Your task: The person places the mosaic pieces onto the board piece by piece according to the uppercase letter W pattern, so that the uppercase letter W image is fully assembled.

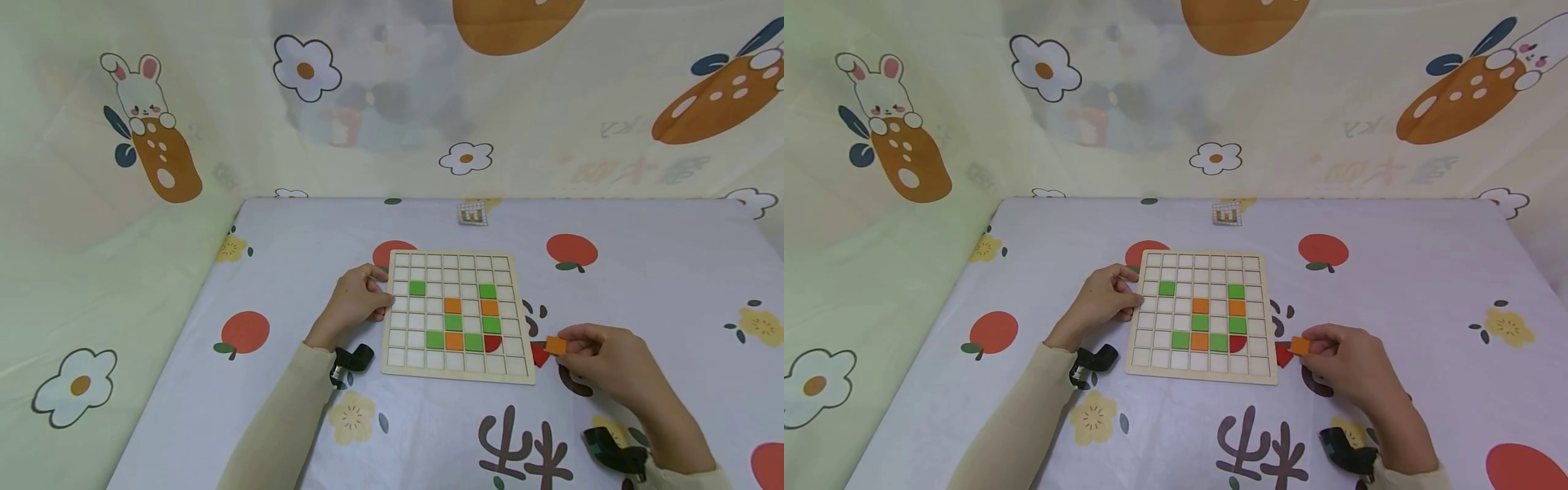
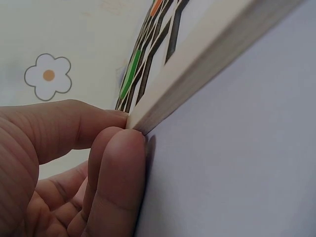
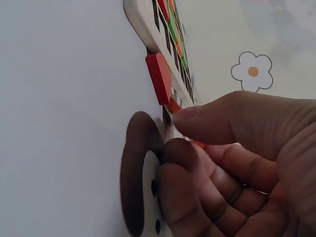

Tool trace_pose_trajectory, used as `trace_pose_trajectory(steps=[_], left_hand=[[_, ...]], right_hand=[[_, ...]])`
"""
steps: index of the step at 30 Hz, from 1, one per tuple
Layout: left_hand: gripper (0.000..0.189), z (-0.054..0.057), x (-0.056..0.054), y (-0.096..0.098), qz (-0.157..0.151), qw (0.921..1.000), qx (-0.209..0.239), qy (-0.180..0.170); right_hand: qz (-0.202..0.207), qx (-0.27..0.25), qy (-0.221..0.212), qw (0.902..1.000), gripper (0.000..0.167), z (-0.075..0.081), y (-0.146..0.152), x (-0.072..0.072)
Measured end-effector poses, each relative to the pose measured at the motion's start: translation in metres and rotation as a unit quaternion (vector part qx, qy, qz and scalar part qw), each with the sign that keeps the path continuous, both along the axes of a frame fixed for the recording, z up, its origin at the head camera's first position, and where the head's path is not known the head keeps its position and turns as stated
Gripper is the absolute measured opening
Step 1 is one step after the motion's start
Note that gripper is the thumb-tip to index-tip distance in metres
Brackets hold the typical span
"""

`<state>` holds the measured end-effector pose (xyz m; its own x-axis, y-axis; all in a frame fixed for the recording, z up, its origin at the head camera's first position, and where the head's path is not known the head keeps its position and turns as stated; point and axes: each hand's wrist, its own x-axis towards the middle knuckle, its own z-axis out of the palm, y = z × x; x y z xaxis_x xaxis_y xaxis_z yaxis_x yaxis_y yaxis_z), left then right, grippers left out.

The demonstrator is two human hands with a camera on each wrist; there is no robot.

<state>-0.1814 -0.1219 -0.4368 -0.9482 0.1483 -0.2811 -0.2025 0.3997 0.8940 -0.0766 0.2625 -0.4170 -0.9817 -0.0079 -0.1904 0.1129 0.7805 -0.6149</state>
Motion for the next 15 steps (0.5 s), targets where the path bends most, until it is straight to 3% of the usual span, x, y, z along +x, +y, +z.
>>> trace_pose_trajectory(steps=[9,15], left_hand=[[0.036,0.000,0.000,0.000,0.001,1.0000,0.001,0.003],[0.036,-0.001,0.000,0.000,0.000,1.0000,0.000,0.003]], right_hand=[[-0.012,-0.016,0.013,0.9997,0.036,0.002,-0.009,-0.007],[0.007,-0.048,0.026,0.9985,0.035,0.001,-0.017,-0.014]])
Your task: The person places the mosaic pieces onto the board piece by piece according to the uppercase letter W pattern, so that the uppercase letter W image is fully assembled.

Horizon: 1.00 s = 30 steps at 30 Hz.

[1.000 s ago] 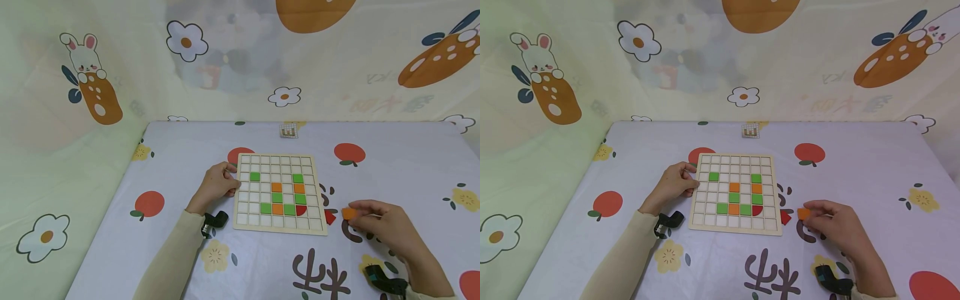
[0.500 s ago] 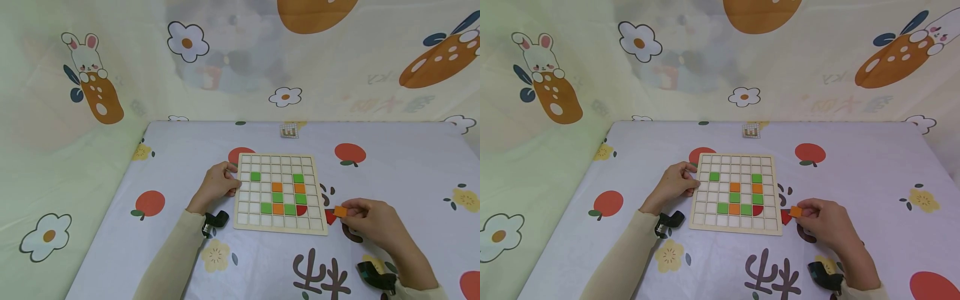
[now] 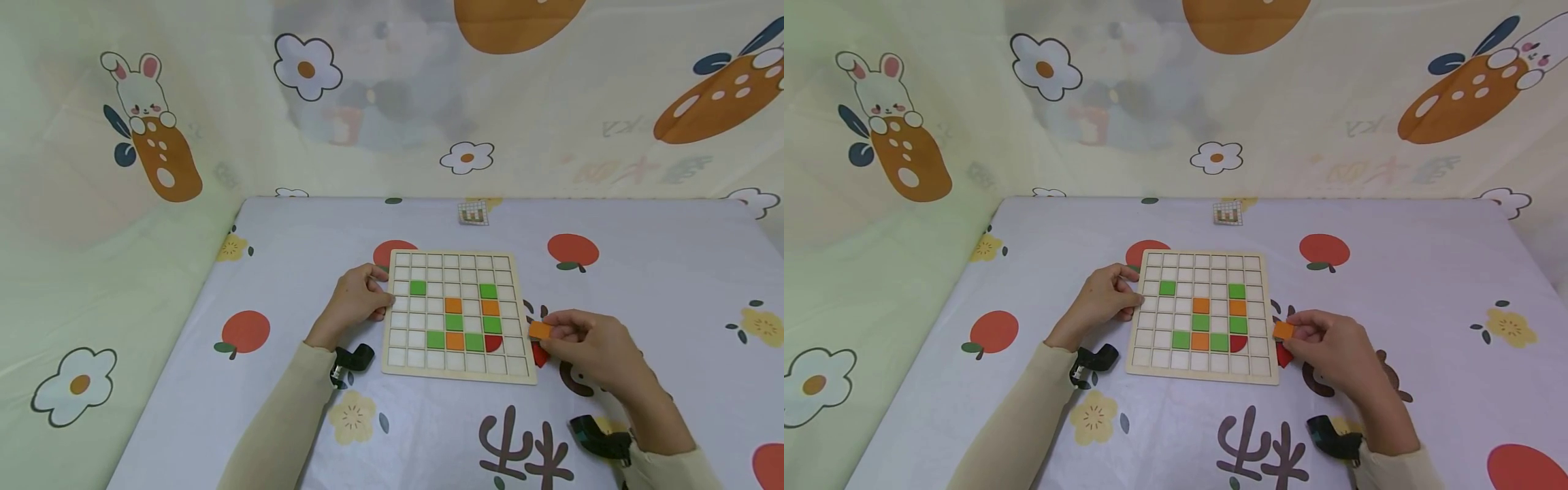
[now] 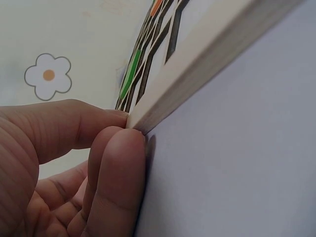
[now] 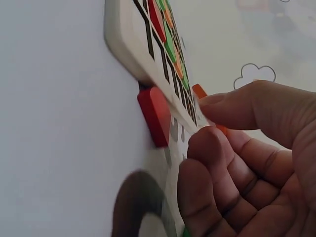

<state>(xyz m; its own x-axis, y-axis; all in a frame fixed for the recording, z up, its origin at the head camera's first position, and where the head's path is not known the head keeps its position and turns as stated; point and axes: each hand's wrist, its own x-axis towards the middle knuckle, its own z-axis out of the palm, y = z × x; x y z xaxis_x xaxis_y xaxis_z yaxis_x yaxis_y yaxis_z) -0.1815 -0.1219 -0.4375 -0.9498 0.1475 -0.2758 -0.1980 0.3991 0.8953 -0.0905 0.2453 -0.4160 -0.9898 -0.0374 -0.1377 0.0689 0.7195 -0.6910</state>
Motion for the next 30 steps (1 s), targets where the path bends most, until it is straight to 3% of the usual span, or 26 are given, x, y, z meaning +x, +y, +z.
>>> trace_pose_trajectory(steps=[18,30], left_hand=[[0.036,0.001,0.000,0.000,-0.002,1.0000,-0.006,-0.004],[0.036,0.001,0.000,-0.001,-0.002,1.0000,-0.006,-0.003]], right_hand=[[0.034,-0.045,0.006,0.9984,0.039,0.006,-0.035,-0.026],[0.055,-0.069,0.009,0.9961,0.031,0.009,-0.057,-0.039]])
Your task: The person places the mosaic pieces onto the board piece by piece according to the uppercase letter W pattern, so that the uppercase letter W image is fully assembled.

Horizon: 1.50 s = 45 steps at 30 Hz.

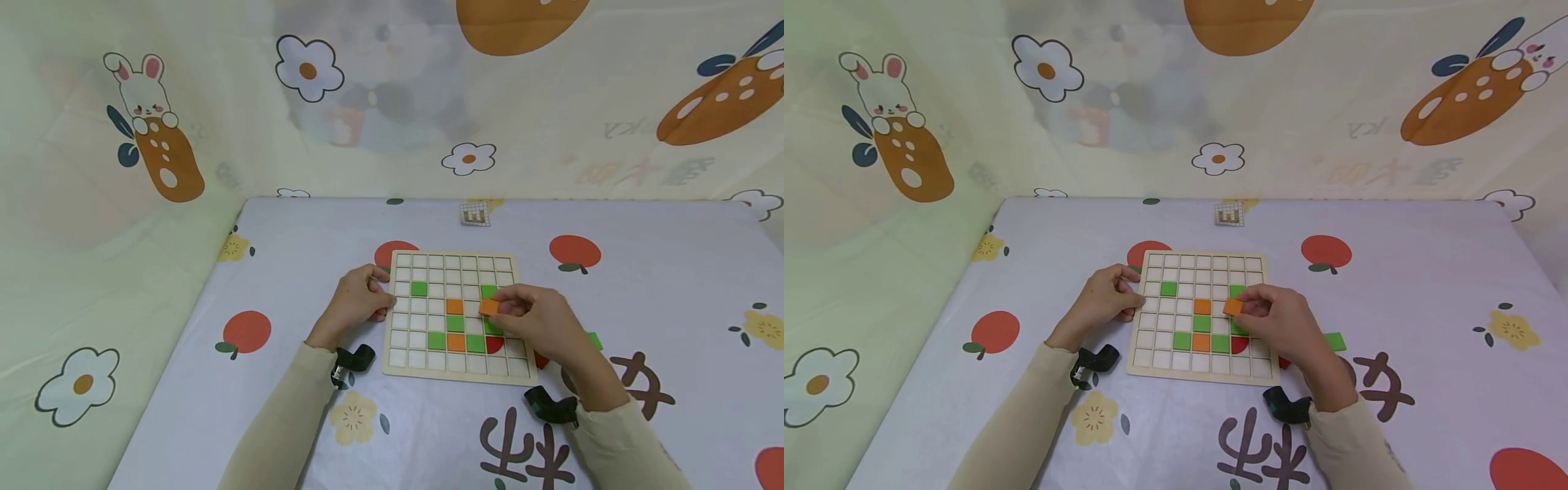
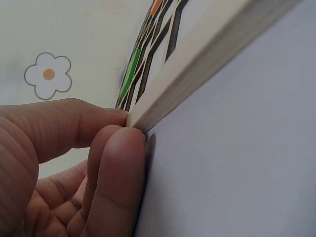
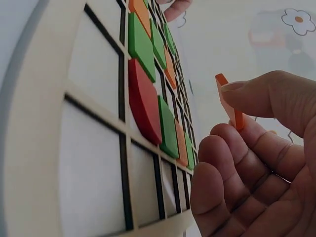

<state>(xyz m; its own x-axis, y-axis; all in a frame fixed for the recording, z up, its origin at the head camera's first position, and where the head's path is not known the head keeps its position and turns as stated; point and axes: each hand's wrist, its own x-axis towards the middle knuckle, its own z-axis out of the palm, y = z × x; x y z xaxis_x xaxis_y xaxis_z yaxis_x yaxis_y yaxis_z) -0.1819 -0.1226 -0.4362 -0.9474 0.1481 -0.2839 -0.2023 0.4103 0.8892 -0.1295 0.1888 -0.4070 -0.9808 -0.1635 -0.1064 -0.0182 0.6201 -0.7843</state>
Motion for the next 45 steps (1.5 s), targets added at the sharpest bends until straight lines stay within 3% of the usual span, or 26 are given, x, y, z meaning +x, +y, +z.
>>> trace_pose_trajectory(steps=[15,45], left_hand=[[0.036,0.000,0.000,-0.001,0.000,0.9999,0.010,-0.002],[0.036,0.001,0.001,0.000,-0.005,1.0000,-0.003,0.008]], right_hand=[[0.031,-0.018,0.019,0.9992,0.029,0.000,-0.018,-0.010],[0.080,-0.022,0.004,0.9965,0.023,-0.004,-0.065,-0.032]])
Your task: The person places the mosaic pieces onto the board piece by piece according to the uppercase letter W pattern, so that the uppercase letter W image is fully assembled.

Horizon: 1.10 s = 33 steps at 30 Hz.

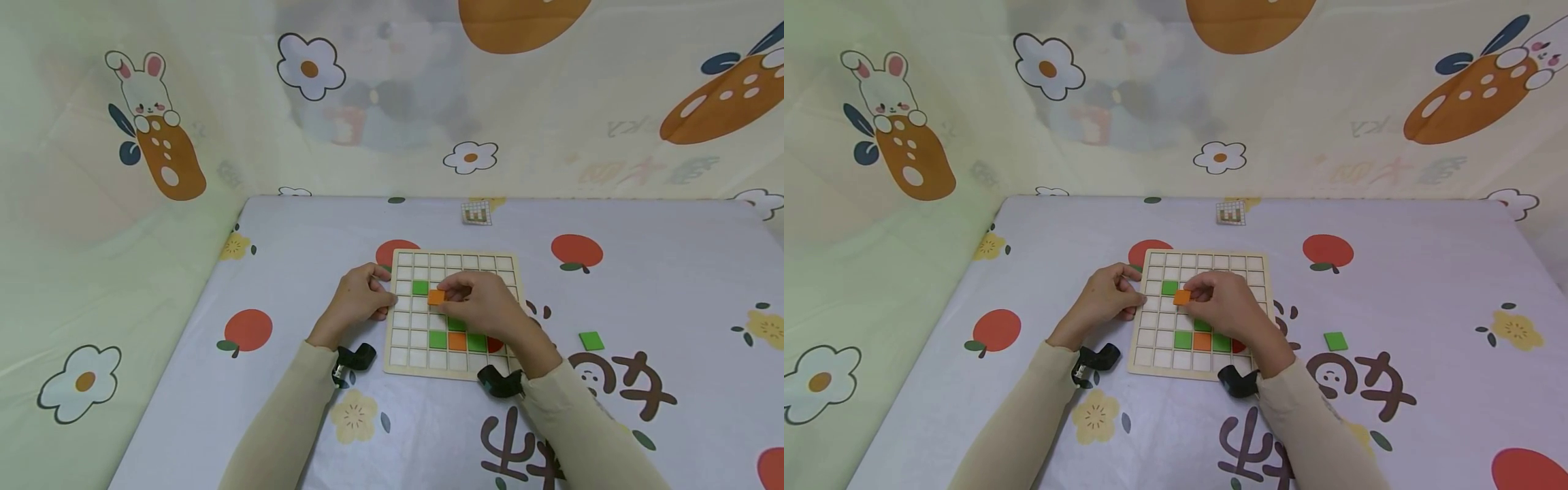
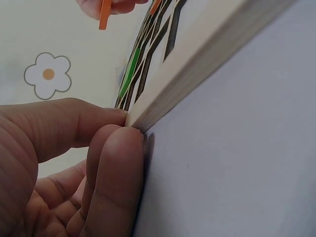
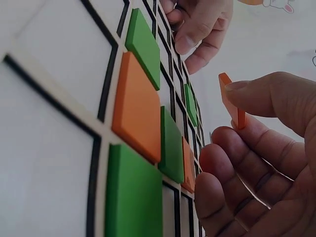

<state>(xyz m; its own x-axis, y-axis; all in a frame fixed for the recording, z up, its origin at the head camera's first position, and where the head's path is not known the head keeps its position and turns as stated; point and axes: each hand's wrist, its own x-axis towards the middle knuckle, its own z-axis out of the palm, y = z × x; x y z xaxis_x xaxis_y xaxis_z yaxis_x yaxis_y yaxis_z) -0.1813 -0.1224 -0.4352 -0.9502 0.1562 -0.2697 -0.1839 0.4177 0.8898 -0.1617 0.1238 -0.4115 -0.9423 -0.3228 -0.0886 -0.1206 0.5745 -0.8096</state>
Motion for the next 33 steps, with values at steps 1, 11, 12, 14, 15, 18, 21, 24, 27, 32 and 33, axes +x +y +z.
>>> trace_pose_trajectory(steps=[1,11,12,14,15,18,21,24,27,32,33], left_hand=[[0.036,0.000,0.000,0.000,-0.001,1.0000,0.000,0.000],[0.036,0.001,0.001,-0.001,-0.006,1.0000,0.005,0.003],[0.036,0.000,0.001,-0.001,-0.006,1.0000,0.005,0.002],[0.036,-0.001,0.000,-0.001,-0.007,1.0000,0.004,0.002],[0.036,-0.001,0.000,-0.001,-0.007,1.0000,0.004,0.001],[0.036,0.000,0.000,-0.001,-0.007,1.0000,0.005,0.000],[0.036,0.001,0.000,-0.001,-0.008,1.0000,0.003,-0.001],[0.037,0.001,0.000,-0.001,-0.009,1.0000,0.000,-0.001],[0.036,0.001,0.000,-0.001,-0.009,1.0000,-0.002,0.000],[0.036,0.001,-0.001,-0.001,-0.009,1.0000,0.000,0.001],[0.036,0.001,-0.001,-0.001,-0.009,1.0000,0.001,0.000]], right_hand=[[-0.001,0.002,-0.002,1.0000,0.024,0.000,-0.001,-0.001],[0.007,0.011,-0.005,0.9999,0.024,-0.002,-0.010,-0.007],[0.010,0.012,-0.002,0.9999,0.024,-0.002,-0.011,-0.007],[0.014,0.015,-0.003,0.9998,0.024,-0.002,-0.013,-0.009],[0.016,0.017,-0.002,0.9997,0.024,-0.002,-0.014,-0.009],[0.018,0.023,-0.003,0.9996,0.024,-0.003,-0.015,-0.011],[0.023,0.029,-0.003,0.9993,0.023,-0.003,-0.017,-0.012],[0.029,0.038,0.001,0.9989,0.021,-0.004,-0.018,-0.012],[0.032,0.048,0.000,0.9984,0.021,-0.004,-0.019,-0.012],[0.038,0.064,-0.001,0.9972,0.021,-0.003,-0.022,-0.013],[0.039,0.067,0.000,0.9970,0.021,-0.003,-0.023,-0.013]])
